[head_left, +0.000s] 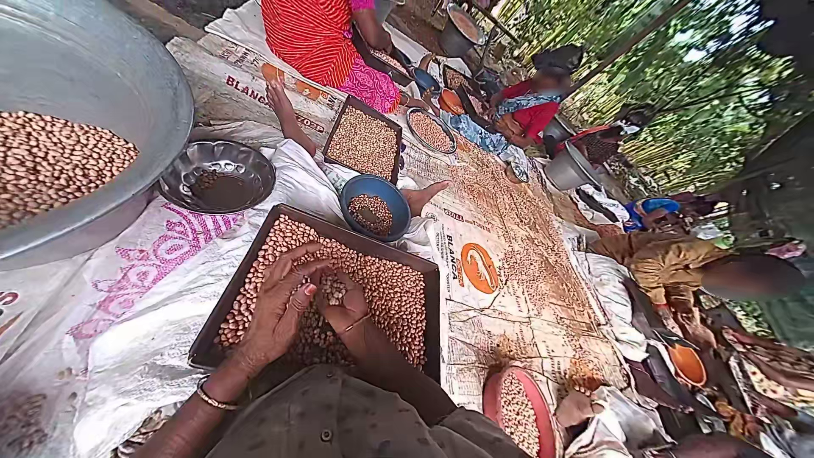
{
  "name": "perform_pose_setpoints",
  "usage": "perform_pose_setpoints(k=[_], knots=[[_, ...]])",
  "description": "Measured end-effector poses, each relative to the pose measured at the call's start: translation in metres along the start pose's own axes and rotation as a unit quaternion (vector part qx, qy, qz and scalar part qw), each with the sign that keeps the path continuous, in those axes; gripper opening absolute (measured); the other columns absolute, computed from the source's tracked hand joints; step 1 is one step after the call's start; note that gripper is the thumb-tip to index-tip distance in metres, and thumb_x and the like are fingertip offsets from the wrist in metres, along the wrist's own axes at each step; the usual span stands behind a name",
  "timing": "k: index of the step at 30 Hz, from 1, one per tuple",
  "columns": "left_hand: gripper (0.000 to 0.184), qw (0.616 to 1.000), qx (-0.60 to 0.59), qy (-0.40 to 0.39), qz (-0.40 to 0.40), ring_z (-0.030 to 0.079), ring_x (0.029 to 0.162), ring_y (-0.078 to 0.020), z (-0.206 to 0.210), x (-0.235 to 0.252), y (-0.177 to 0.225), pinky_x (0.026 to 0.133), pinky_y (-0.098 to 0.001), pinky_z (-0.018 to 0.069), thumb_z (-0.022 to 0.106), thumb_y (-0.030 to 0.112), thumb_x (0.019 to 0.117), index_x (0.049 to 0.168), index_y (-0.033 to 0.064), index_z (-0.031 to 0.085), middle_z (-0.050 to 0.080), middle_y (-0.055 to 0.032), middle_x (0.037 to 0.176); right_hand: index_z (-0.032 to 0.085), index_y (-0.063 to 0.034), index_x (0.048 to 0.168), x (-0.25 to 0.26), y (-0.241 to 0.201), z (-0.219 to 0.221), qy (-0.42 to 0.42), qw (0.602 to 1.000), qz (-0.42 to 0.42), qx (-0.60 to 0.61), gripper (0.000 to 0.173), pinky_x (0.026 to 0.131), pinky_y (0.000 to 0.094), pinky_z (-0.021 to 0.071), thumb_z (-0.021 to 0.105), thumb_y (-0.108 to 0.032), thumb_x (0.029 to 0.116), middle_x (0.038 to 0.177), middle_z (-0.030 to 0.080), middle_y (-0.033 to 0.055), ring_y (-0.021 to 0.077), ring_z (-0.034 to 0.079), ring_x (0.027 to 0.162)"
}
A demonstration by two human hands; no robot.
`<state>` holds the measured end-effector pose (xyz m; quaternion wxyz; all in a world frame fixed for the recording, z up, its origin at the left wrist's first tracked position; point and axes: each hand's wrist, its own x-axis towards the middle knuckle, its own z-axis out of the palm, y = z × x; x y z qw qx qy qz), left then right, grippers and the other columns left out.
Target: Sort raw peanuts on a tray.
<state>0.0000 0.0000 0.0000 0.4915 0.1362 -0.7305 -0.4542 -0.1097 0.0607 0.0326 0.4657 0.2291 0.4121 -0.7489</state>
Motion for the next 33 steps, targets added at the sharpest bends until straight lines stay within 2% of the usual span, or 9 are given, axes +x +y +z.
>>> perform_pose_setpoints(k=[3,5,9,12,17,20,23,27,33], knots=[[0.044,0.989,0.052,0.123,-0.068,0.056,0.124,-0.013,-0.04,-0.002,-0.011,0.109,-0.0297,0.0431,0.037,0.027,0.1068,0.106,-0.0025,0.07,0.064,-0.0138,0.125,0.057,-0.0048,0.118,0.027,-0.062,0.069,-0.134,0.989,-0.064,0.025,0.038,0.084,0.0343,0.0603,0.034,-0.034,0.1116,0.103,0.069,0.0117,0.0222,0.072,0.094],[0.039,0.976,0.069,0.148,-0.145,0.057,0.123,-0.0134,-0.057,-0.011,-0.02,0.108,-0.0317,0.0436,0.039,0.023,0.105,0.106,-0.004,0.067,0.065,-0.0145,0.123,0.05,-0.0048,0.138,0.06,-0.119,0.123,-0.25,0.956,-0.152,-0.041,0.056,0.099,0.0495,0.0544,0.024,-0.047,0.1108,0.127,0.065,0.0176,0.0319,0.066,0.117],[0.032,0.943,-0.044,0.181,-0.276,0.066,0.1,-0.0043,-0.066,-0.026,-0.027,0.089,-0.0245,0.055,0.037,0.018,0.1052,0.107,0.0035,0.066,0.069,0.002,0.107,0.022,-0.0239,0.163,0.092,-0.187,0.195,-0.138,0.899,-0.34,-0.239,0.066,0.107,0.0673,0.0394,0.032,-0.058,0.1074,0.166,0.028,0.0131,0.0366,0.034,0.149],[0.034,0.905,-0.156,0.216,-0.332,0.07,0.091,-0.0079,-0.069,-0.024,-0.026,0.081,-0.0256,0.0592,0.033,0.013,0.1074,0.1,0.0087,0.065,0.073,0.0043,0.097,0.036,-0.0115,0.155,0.079,-0.151,0.165,-0.114,0.849,-0.429,-0.286,0.053,0.105,0.0553,0.0462,0.04,-0.039,0.1096,0.157,0.04,0.0168,0.0322,0.046,0.14],[0.039,0.869,-0.215,0.229,-0.383,0.071,0.09,-0.0084,-0.073,-0.019,-0.03,0.081,-0.026,0.059,0.033,0.013,0.1093,0.094,0.0094,0.069,0.075,0.0016,0.094,0.059,0.0031,0.129,0.048,-0.023,0.041,-0.267,0.729,-0.429,-0.461,0.033,0.095,0.0393,0.0566,0.053,-0.017,0.1042,0.125,0.065,0.0163,0.0197,0.066,0.11],[0.039,0.861,-0.252,0.221,-0.382,0.071,0.095,-0.0095,-0.076,-0.025,-0.035,0.086,-0.0277,0.0583,0.03,0.012,0.1091,0.096,0.0104,0.067,0.075,0.0009,0.099,0.07,0.013,0.11,0.03,0.034,-0.008,-0.466,0.54,-0.405,-0.572,0.024,0.104,0.0433,0.0523,0.064,-0.001,0.0915,0.12,0.069,0.0258,0.0327,0.065,0.119],[0.039,0.852,-0.288,0.213,-0.381,0.071,0.098,-0.0098,-0.079,-0.026,-0.036,0.088,-0.0285,0.0582,0.03,0.014,0.1089,0.1,0.0124,0.067,0.075,0.0014,0.103,0.081,-0.0048,0.105,0.037,0.052,-0.037,-0.546,0.289,-0.431,-0.658,0.02,0.116,0.0528,0.039,0.065,-0.012,0.0944,0.127,0.071,0.0174,0.0378,0.058,0.131],[0.037,0.866,-0.274,0.173,-0.38,0.069,0.1,-0.0083,-0.084,-0.04,-0.023,0.089,-0.0277,0.0574,0.031,0.011,0.1085,0.105,0.0127,0.068,0.074,0.0029,0.108,0.077,-0.0128,0.108,0.063,0.005,-0.081,-0.42,0.143,-0.51,-0.737,0.02,0.115,0.0565,0.0378,0.062,-0.022,0.0988,0.13,0.068,0.0128,0.0349,0.056,0.132],[0.035,0.889,-0.231,0.168,-0.359,0.07,0.092,-0.0042,-0.084,-0.047,-0.024,0.081,-0.0233,0.0585,0.033,0.007,0.1073,0.105,0.012,0.068,0.075,0.0054,0.103,0.071,0.0016,0.114,0.064,-0.093,-0.118,-0.053,0.24,-0.552,-0.797,0.027,0.097,0.0645,0.0451,0.055,0.0,0.0921,0.134,0.062,0.0249,0.0468,0.06,0.121]])
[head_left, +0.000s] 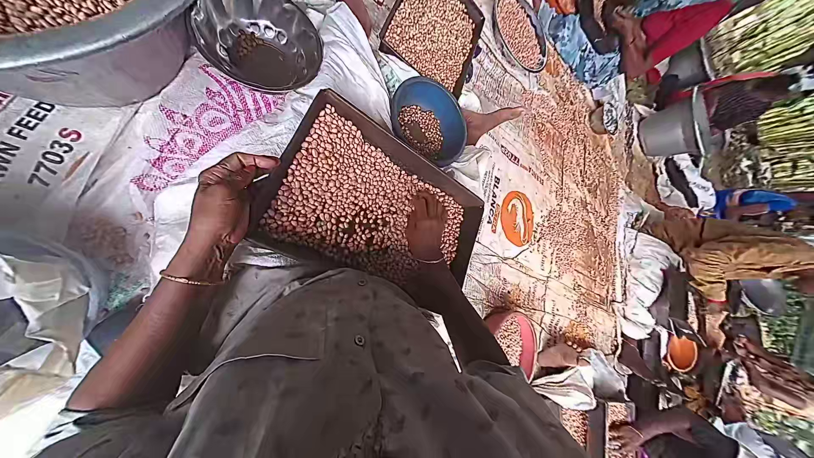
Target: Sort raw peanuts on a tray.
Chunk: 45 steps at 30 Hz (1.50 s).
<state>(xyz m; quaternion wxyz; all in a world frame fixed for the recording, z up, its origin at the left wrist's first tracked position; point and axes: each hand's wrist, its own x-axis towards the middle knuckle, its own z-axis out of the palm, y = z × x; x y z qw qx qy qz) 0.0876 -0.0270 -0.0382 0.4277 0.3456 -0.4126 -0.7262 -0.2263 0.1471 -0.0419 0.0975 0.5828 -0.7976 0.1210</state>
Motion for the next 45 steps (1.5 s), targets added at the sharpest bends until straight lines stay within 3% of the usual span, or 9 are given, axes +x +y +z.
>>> perform_pose_setpoints(k=[3,7,12,18,23,29,38,42,45], knots=[[0.034,1.0,0.004,0.025,-0.006,0.071,0.087,-0.0058,0.003,0.006,0.0,0.077,-0.0242,0.0598,0.033,0.008,0.108,0.103,0.0111,0.067,0.075,0.0043,0.099,0.071,0.0029,0.111,0.01,-0.013,-0.022,0.022,0.994,0.032,0.106,0.027,0.104,0.0559,0.0476,0.055,0.003,0.0895,0.138,0.06,0.0224,0.0405,0.059,0.126],[0.034,0.999,0.026,0.013,0.015,0.071,0.092,-0.0062,0.002,0.008,-0.001,0.083,-0.0254,0.0588,0.033,0.006,0.1075,0.103,0.011,0.066,0.075,0.0046,0.101,0.073,0.004,0.112,0.025,-0.094,-0.026,-0.094,0.916,-0.122,0.369,0.024,0.105,0.0412,0.0512,0.064,0.005,0.0894,0.13,0.065,0.0186,0.0303,0.06,0.124],[0.034,0.999,0.032,0.007,0.028,0.071,0.095,-0.0073,0.0,0.008,-0.003,0.086,-0.0271,0.0587,0.032,0.005,0.107,0.104,0.0095,0.065,0.075,0.003,0.104,0.079,-0.0198,0.12,0.041,-0.156,0.028,-0.174,0.869,-0.358,0.292,0.032,0.118,0.0598,0.0286,0.07,-0.014,0.0894,0.136,0.067,0.0124,0.0353,0.051,0.139],[0.032,0.999,0.034,0.007,0.028,0.071,0.091,-0.007,0.003,0.007,-0.001,0.085,-0.0271,0.0593,0.033,0.005,0.1071,0.105,0.0092,0.065,0.074,0.004,0.103,0.078,-0.0086,0.1,0.061,-0.092,0.008,-0.208,0.95,-0.192,0.129,0.017,0.1,0.0559,0.0452,0.074,-0.023,0.0914,0.11,0.071,0.0146,0.0359,0.063,0.111],[0.031,0.999,0.04,-0.005,0.033,0.07,0.09,-0.0054,0.005,0.008,0.0,0.083,-0.0255,0.059,0.035,0.005,0.1056,0.103,0.0105,0.066,0.073,0.006,0.101,0.076,-0.0067,0.108,0.064,-0.071,-0.051,-0.417,0.899,-0.101,0.084,0.017,0.09,0.0583,0.0531,0.067,-0.008,0.0937,0.113,0.07,0.0169,0.0355,0.067,0.108],[0.032,0.998,0.044,-0.005,0.036,0.07,0.09,-0.0057,0.005,0.007,0.0,0.083,-0.0259,0.0591,0.034,0.005,0.1061,0.103,0.0094,0.066,0.073,0.0051,0.101,0.078,-0.0021,0.107,0.049,-0.145,-0.007,-0.267,0.852,-0.288,0.347,0.018,0.091,0.0424,0.0571,0.067,-0.001,0.093,0.114,0.071,0.0184,0.029,0.069,0.107],[0.031,0.998,0.046,-0.006,0.04,0.069,0.091,-0.0056,0.004,0.008,-0.002,0.085,-0.0254,0.0583,0.035,0.005,0.1064,0.104,0.0086,0.066,0.072,0.0047,0.101,0.075,-0.0017,0.104,0.03,-0.162,0.031,-0.186,0.869,-0.369,0.274,0.02,0.086,0.0417,0.059,0.061,0.003,0.0926,0.11,0.072,0.0172,0.031,0.07,0.104],[0.032,0.998,0.04,-0.009,0.05,0.07,0.09,-0.0055,0.003,0.009,-0.003,0.083,-0.0253,0.059,0.035,0.006,0.1074,0.104,0.0086,0.067,0.073,0.0048,0.101,0.07,0.0098,0.104,0.057,-0.139,0.013,-0.124,0.868,-0.214,0.43,0.015,0.074,0.0356,0.0612,0.061,0.004,0.094,0.1,0.073,0.0183,0.0222,0.072,0.084],[0.032,0.998,0.042,-0.011,0.049,0.069,0.09,-0.0058,0.002,0.009,-0.004,0.083,-0.0255,0.0592,0.035,0.008,0.1081,0.105,0.0086,0.067,0.072,0.0042,0.1,0.049,0.0024,0.128,0.107,-0.103,-0.021,0.071,0.759,0.079,0.642,0.023,0.059,0.0272,0.0592,0.042,-0.008,0.1089,0.108,0.069,0.0123,0.0151,0.07,0.073]])
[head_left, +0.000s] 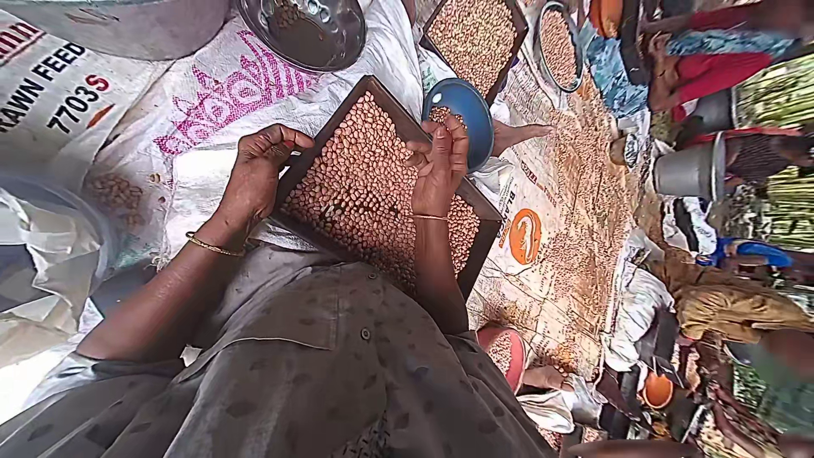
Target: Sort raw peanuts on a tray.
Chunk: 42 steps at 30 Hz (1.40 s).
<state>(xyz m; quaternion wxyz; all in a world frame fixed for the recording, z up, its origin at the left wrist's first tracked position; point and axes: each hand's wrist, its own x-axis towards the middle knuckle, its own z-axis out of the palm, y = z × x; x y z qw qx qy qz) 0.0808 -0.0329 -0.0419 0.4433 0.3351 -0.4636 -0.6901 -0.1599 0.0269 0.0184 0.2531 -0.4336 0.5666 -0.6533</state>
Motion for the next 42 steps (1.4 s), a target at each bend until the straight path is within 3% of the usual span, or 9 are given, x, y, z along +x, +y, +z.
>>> perform_pose_setpoints(k=[2,8,19,24,27,29,32,36,42], knots=[[0.033,1.0,0.012,0.001,-0.002,0.069,0.09,-0.006,0.001,0.0,0.002,0.084,-0.0261,0.0584,0.035,0.008,0.1071,0.104,0.0084,0.067,0.072,0.0041,0.1,0.049,-0.0064,0.123,0.018,-0.014,-0.011,0.062,0.996,0.057,0.041,0.019,0.062,0.0306,0.0614,0.039,-0.017,0.1117,0.105,0.07,0.0085,0.0177,0.073,0.076],[0.034,1.0,0.017,0.004,-0.005,0.069,0.088,-0.0052,0.002,-0.001,0.003,0.083,-0.0252,0.0585,0.033,0.006,0.1069,0.105,0.008,0.067,0.072,0.0049,0.101,0.073,0.003,0.104,-0.043,0.01,0.034,-0.361,0.887,0.033,-0.285,0.016,0.075,0.0366,0.0575,0.061,-0.007,0.0989,0.094,0.072,0.0134,0.0194,0.069,0.082],[0.032,0.999,0.041,-0.002,0.006,0.068,0.093,-0.005,0.0,0.0,0.0,0.086,-0.0254,0.0572,0.034,0.006,0.1063,0.105,0.0082,0.067,0.071,0.005,0.104,0.073,-0.0035,0.103,-0.09,0.034,0.052,-0.358,0.75,-0.158,-0.533,0.014,0.07,0.0414,0.0599,0.064,-0.009,0.0959,0.109,0.069,0.0164,0.0292,0.071,0.091],[0.032,0.999,0.05,-0.01,0.018,0.068,0.093,-0.003,-0.001,0.0,0.0,0.086,-0.0247,0.0575,0.035,0.007,0.1061,0.107,0.0105,0.067,0.071,0.0079,0.103,0.071,0.0002,0.094,-0.066,0.036,0.039,-0.283,0.867,-0.094,-0.398,0.007,0.064,0.0394,0.057,0.066,-0.004,0.0928,0.087,0.068,0.0124,0.0228,0.067,0.074],[0.029,0.992,0.105,-0.017,0.07,0.065,0.099,-0.0016,-0.003,0.0,-0.005,0.093,-0.0247,0.0539,0.039,0.01,0.1066,0.109,0.0084,0.067,0.069,0.0059,0.108,0.055,0.0131,0.123,-0.008,0.001,0.013,-0.031,0.993,0.039,-0.109,0.027,0.066,0.033,0.0635,0.056,0.0,0.1003,0.1,0.068,0.017,0.0177,0.07,0.072],[0.03,0.963,0.219,-0.038,0.151,0.058,0.116,-0.0095,-0.005,-0.002,-0.005,0.104,-0.0284,0.0458,0.041,0.013,0.1064,0.114,0.0002,0.067,0.064,-0.0084,0.121,0.044,0.007,0.14,0.015,-0.013,-0.013,0.021,0.996,0.083,-0.037,0.038,0.072,0.0374,0.065,0.054,-0.006,0.1045,0.112,0.069,0.0175,0.0226,0.074,0.081],[0.033,0.895,0.339,-0.096,0.272,0.061,0.118,-0.0322,0.005,-0.005,-0.003,0.106,-0.0433,0.046,0.042,0.014,0.1028,0.11,-0.0065,0.067,0.064,-0.0248,0.12,0.063,0.0103,0.113,0.003,0.004,-0.034,-0.103,0.962,0.048,-0.247,0.02,0.07,0.0325,0.0621,0.054,-0.004,0.103,0.093,0.072,0.015,0.0171,0.072,0.075],[0.032,0.808,0.444,-0.264,0.282,0.063,0.12,-0.0424,0.016,-0.013,-0.017,0.104,-0.0565,0.0493,0.044,0.008,0.0974,0.112,-0.0046,0.07,0.067,-0.0247,0.123,0.074,-0.0056,0.104,-0.042,0.031,-0.044,-0.216,0.807,-0.06,-0.546,0.013,0.072,0.0477,0.0596,0.062,-0.008,0.0989,0.101,0.071,0.0153,0.0303,0.071,0.087],[0.021,0.742,0.523,-0.355,0.223,0.066,0.106,-0.0415,0.022,-0.001,-0.025,0.089,-0.0587,0.0546,0.064,-0.002,0.0891,0.107,0.0028,0.074,0.067,-0.0208,0.113,0.074,-0.0068,0.114,-0.048,0.037,-0.041,-0.221,0.78,-0.052,-0.584,0.018,0.072,0.045,0.0602,0.064,-0.012,0.0993,0.111,0.066,0.0154,0.0298,0.07,0.09]])
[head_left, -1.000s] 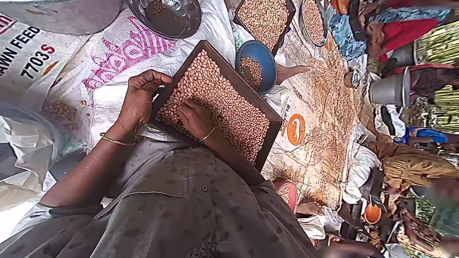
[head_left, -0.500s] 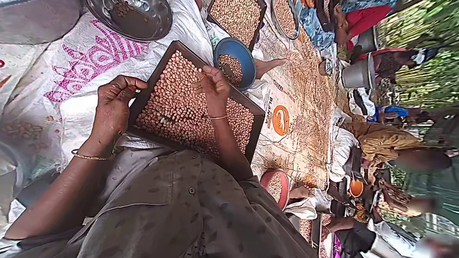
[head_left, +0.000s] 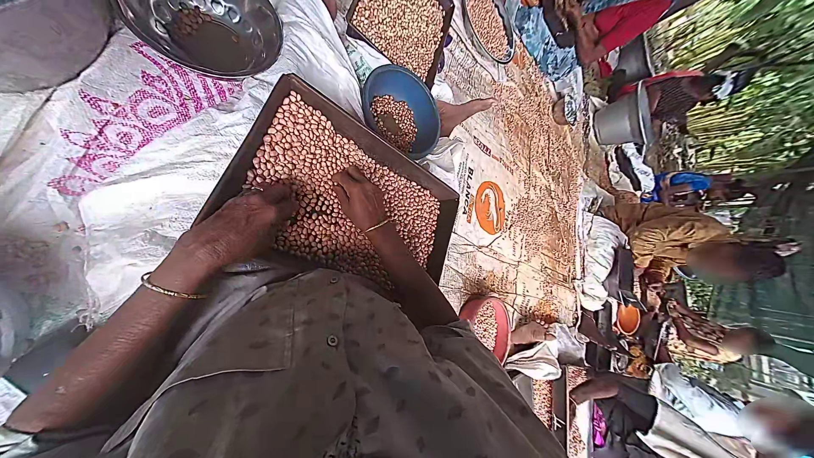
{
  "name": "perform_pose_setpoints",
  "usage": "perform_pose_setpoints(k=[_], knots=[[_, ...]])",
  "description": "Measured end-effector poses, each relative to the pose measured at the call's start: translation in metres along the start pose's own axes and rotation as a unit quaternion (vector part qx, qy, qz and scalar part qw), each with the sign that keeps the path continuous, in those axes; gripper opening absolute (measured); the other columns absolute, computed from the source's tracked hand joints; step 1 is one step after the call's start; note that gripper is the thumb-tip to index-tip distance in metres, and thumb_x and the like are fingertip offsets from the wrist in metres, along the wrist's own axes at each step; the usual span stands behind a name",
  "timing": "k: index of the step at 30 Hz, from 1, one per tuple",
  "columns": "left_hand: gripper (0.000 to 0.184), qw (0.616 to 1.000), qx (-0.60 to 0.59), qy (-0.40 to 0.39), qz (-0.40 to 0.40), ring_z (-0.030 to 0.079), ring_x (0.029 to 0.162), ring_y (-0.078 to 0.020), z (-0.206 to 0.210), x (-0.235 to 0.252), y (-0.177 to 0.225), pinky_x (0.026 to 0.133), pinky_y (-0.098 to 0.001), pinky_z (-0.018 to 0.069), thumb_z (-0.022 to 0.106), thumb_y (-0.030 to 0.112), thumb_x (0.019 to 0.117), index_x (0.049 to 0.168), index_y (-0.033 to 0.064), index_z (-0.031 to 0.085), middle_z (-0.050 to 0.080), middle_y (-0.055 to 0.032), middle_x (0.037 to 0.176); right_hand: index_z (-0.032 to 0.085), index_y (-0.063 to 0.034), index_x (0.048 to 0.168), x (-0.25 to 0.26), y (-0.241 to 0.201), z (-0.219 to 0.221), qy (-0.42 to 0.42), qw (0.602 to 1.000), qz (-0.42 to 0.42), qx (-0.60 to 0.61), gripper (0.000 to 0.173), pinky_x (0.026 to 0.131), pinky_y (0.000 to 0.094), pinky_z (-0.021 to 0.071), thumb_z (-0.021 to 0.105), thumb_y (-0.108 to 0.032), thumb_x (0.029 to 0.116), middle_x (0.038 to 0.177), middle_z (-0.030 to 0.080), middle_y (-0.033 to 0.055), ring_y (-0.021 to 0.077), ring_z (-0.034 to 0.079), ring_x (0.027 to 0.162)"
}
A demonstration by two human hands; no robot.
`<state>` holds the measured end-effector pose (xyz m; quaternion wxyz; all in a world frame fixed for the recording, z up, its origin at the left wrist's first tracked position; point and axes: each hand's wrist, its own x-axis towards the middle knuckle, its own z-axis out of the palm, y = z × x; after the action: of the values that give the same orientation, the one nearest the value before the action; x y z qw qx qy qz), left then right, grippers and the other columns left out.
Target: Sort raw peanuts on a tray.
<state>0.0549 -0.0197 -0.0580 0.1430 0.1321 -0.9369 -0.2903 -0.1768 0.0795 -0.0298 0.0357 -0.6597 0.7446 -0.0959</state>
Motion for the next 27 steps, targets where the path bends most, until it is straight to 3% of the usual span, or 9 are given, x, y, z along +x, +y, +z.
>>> perform_pose_setpoints(k=[5,11,14,17,18,20,23,25,27], knots=[[0.024,0.999,-0.03,-0.017,-0.015,0.068,0.104,-0.0444,-0.002,-0.002,0.001,0.087,-0.0625,0.054,0.067,-0.003,0.0884,0.111,0.0025,0.074,0.068,-0.0233,0.113,0.072,-0.0044,0.117,0.011,-0.014,-0.005,-0.054,0.996,0.046,-0.049,0.022,0.073,0.0477,0.0599,0.062,-0.008,0.0975,0.119,0.068,0.0176,0.0329,0.072,0.095],[0.025,0.999,-0.03,-0.014,0.001,0.068,0.103,-0.0457,0.001,-0.003,-0.004,0.085,-0.0637,0.054,0.061,0.002,0.0927,0.114,0.0015,0.073,0.068,-0.0243,0.116,0.069,-0.0009,0.111,0.022,-0.019,-0.032,-0.149,0.987,0.052,-0.041,0.022,0.075,0.05,0.0561,0.057,-0.018,0.1022,0.108,0.07,0.017,0.0329,0.071,0.093],[0.023,0.999,-0.028,-0.02,0.001,0.069,0.097,-0.043,0.001,-0.003,-0.005,0.08,-0.0626,0.055,0.062,0.003,0.0925,0.113,0.0033,0.073,0.068,-0.0216,0.112,0.066,0.0084,0.11,0.04,0.017,-0.054,0.109,0.958,0.093,0.248,0.021,0.064,0.0347,0.0599,0.06,-0.01,0.1008,0.09,0.072,0.0153,0.0189,0.07,0.068],[0.021,0.999,-0.037,-0.026,0.009,0.069,0.092,-0.0409,0.001,-0.003,-0.004,0.076,-0.0616,0.0555,0.062,0.004,0.0939,0.112,0.0038,0.073,0.068,-0.0195,0.105,0.041,0.0066,0.144,0.067,0.037,-0.072,0.253,0.827,0.171,0.471,0.043,0.07,0.0356,0.0647,0.049,-0.016,0.1086,0.115,0.063,0.0188,0.0217,0.072,0.081],[0.02,0.999,-0.036,-0.029,0.01,0.069,0.091,-0.0394,0.0,-0.003,-0.005,0.076,-0.0602,0.0556,0.062,0.005,0.094,0.11,0.0048,0.073,0.068,-0.0182,0.103,0.043,0.0077,0.143,0.068,0.035,-0.065,0.256,0.833,0.166,0.462,0.042,0.072,0.0354,0.0647,0.051,-0.015,0.108,0.115,0.064,0.0199,0.0222,0.073,0.084],[0.017,0.999,-0.032,-0.022,0.015,0.068,0.09,-0.0374,-0.002,-0.002,-0.005,0.074,-0.0573,0.056,0.061,0.005,0.0933,0.105,0.0045,0.074,0.066,-0.0172,0.101,0.055,0.0127,0.133,0.058,0.018,-0.036,0.185,0.913,0.072,0.356,0.037,0.088,0.0365,0.0605,0.059,-0.006,0.1011,0.117,0.069,0.0232,0.0246,0.072,0.102],[0.025,0.999,-0.028,-0.018,-0.005,0.063,0.113,-0.0494,-0.005,-0.001,0.003,0.086,-0.065,0.0537,0.061,0.005,0.0925,0.114,-0.001,0.071,0.058,-0.0295,0.128,0.063,-0.0086,0.139,0.032,0.003,0.002,-0.015,0.993,-0.084,0.086,0.045,0.118,0.052,0.0349,0.067,-0.02,0.0964,0.145,0.058,0.0133,0.0311,0.049,0.141],[0.033,0.999,-0.035,-0.026,-0.018,0.057,0.122,-0.0524,-0.006,0.0,0.005,0.092,-0.0678,0.0503,0.063,0.002,0.0908,0.123,0.0004,0.069,0.053,-0.0312,0.139,0.069,-0.0161,0.132,0.017,0.014,0.011,-0.019,0.995,-0.09,-0.023,0.036,0.118,0.061,0.0294,0.063,-0.029,0.0994,0.148,0.056,0.0134,0.0371,0.046,0.143],[0.038,0.999,-0.039,-0.032,-0.013,0.057,0.121,-0.0527,-0.006,0.001,0.003,0.093,-0.0678,0.0497,0.065,-0.001,0.0878,0.126,0.0009,0.069,0.054,-0.0311,0.136,0.073,-0.0106,0.121,0.008,0.044,0.007,0.027,0.996,-0.053,-0.061,0.027,0.11,0.0577,0.0412,0.062,-0.024,0.1003,0.138,0.062,0.0172,0.0401,0.055,0.132]])
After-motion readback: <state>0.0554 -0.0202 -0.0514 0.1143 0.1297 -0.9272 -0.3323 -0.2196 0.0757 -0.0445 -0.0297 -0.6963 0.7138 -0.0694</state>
